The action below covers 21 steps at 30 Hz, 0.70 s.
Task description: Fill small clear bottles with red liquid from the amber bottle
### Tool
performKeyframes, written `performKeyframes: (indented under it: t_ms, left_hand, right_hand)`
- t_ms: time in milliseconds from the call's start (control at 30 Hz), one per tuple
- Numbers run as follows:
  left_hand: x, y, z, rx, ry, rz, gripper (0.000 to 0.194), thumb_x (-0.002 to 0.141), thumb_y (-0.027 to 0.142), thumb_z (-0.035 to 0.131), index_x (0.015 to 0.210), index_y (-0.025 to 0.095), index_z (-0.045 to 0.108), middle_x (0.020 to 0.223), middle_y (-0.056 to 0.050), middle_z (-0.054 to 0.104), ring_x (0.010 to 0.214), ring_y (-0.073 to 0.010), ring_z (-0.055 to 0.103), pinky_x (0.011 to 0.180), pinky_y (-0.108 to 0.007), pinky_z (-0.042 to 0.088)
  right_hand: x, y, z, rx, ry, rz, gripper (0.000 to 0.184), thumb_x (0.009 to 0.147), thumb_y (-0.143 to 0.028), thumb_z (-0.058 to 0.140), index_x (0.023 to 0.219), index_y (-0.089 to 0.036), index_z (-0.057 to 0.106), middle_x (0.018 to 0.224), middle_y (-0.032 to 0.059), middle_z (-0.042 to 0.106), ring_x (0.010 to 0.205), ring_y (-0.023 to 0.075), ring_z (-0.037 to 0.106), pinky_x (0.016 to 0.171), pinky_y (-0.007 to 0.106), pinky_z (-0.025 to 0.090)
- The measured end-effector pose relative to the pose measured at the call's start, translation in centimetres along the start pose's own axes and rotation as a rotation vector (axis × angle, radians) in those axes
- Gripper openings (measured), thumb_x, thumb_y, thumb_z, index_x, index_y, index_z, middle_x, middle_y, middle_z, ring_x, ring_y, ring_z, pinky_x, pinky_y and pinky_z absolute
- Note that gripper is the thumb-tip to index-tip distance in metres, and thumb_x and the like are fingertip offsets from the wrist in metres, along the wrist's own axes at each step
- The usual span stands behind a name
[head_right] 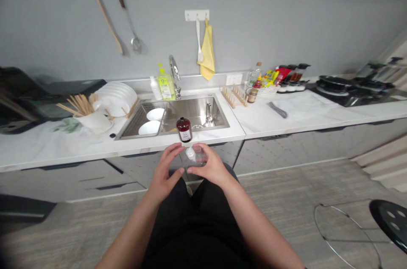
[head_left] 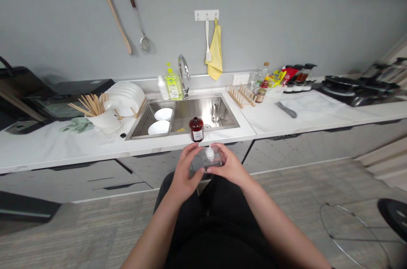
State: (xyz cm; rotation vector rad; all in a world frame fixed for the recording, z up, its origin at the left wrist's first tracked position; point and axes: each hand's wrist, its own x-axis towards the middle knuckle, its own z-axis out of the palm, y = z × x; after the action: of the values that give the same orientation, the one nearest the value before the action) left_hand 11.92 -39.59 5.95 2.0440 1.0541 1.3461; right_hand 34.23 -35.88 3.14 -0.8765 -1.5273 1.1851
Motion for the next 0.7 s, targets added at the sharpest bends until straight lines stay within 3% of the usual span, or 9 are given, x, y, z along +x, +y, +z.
performKeyframes:
  t_ms: [133, 267, 367, 433, 533, 633, 700]
  left_hand:
    - [0.9, 0.8, -0.3, -0.029, -0.045, -0.028, 0.034, 0.108, 0.036, 0.073, 0.141, 0.027, 0.08, 0.154, -0.015, 0.072, 0.145, -0.0343, 0.069, 0.128, -0.057, 0.054]
    - [1.6, 1.4, 0.3, -0.066, 0.009, -0.08, 0.024, 0.103, 0.034, 0.077, 0.124, 0.025, 0.086, 0.137, -0.014, 0.081, 0.13, -0.0317, 0.077, 0.118, -0.052, 0.06]
    - [1.6, 1.3, 1.2, -0.101, 0.121, -0.135, 0.016, 0.091, 0.032, 0.089, 0.102, 0.023, 0.083, 0.12, -0.011, 0.084, 0.117, -0.0303, 0.08, 0.111, -0.049, 0.062]
    - [1.3, 1.1, 2.0, -0.137, 0.23, -0.202, 0.024, 0.083, 0.031, 0.094, 0.092, 0.023, 0.073, 0.113, -0.009, 0.084, 0.112, -0.0298, 0.081, 0.106, -0.048, 0.063]
    - [1.1, 1.0, 2.5, -0.181, 0.256, -0.237, 0.03, 0.086, 0.034, 0.09, 0.105, 0.024, 0.07, 0.116, -0.009, 0.083, 0.112, -0.0288, 0.08, 0.105, -0.047, 0.064]
    - [1.3, 1.4, 2.0, -0.168, 0.111, -0.121, 0.03, 0.1, 0.038, 0.076, 0.127, 0.025, 0.075, 0.132, -0.013, 0.081, 0.127, -0.0297, 0.077, 0.115, -0.05, 0.059]
    - [1.6, 1.7, 1.6, -0.119, 0.068, -0.088, 0.022, 0.101, 0.035, 0.073, 0.12, 0.025, 0.078, 0.132, -0.012, 0.081, 0.128, -0.0298, 0.076, 0.117, -0.05, 0.058]
  right_hand:
    - [-0.4, -0.7, 0.2, -0.03, -0.03, -0.029, 0.08, 0.071, -0.045, 0.11, 0.138, -0.03, 0.069, 0.137, 0.01, 0.075, 0.126, 0.0319, 0.076, 0.097, 0.042, 0.068]
    - [-0.7, -1.2, 1.1, -0.024, -0.029, -0.068, 0.077, 0.07, -0.041, 0.109, 0.134, -0.029, 0.068, 0.136, 0.0089, 0.076, 0.124, 0.0307, 0.077, 0.097, 0.041, 0.069]
    - [-1.0, -1.8, 2.0, -0.081, 0.026, -0.08, 0.073, 0.07, -0.037, 0.106, 0.132, -0.028, 0.069, 0.132, 0.0084, 0.078, 0.121, 0.0305, 0.078, 0.094, 0.04, 0.069]
    - [-1.1, -2.3, 2.5, -0.125, 0.064, -0.086, 0.067, 0.071, -0.032, 0.102, 0.131, -0.028, 0.07, 0.13, 0.0083, 0.08, 0.119, 0.0305, 0.079, 0.093, 0.04, 0.069]
    - [-1.2, -2.5, 3.0, -0.152, 0.104, -0.081, 0.061, 0.072, -0.026, 0.095, 0.129, -0.027, 0.072, 0.126, 0.0082, 0.082, 0.114, 0.03, 0.081, 0.09, 0.04, 0.069]
    - [-1.1, -2.2, 3.0, -0.132, 0.114, -0.076, 0.059, 0.073, -0.027, 0.093, 0.128, -0.027, 0.072, 0.126, 0.0083, 0.082, 0.111, 0.0289, 0.081, 0.087, 0.038, 0.07]
    - [-1.0, -2.2, 2.8, -0.128, 0.111, -0.083, 0.059, 0.073, -0.028, 0.093, 0.128, -0.027, 0.071, 0.127, 0.0084, 0.082, 0.111, 0.0288, 0.081, 0.088, 0.039, 0.07]
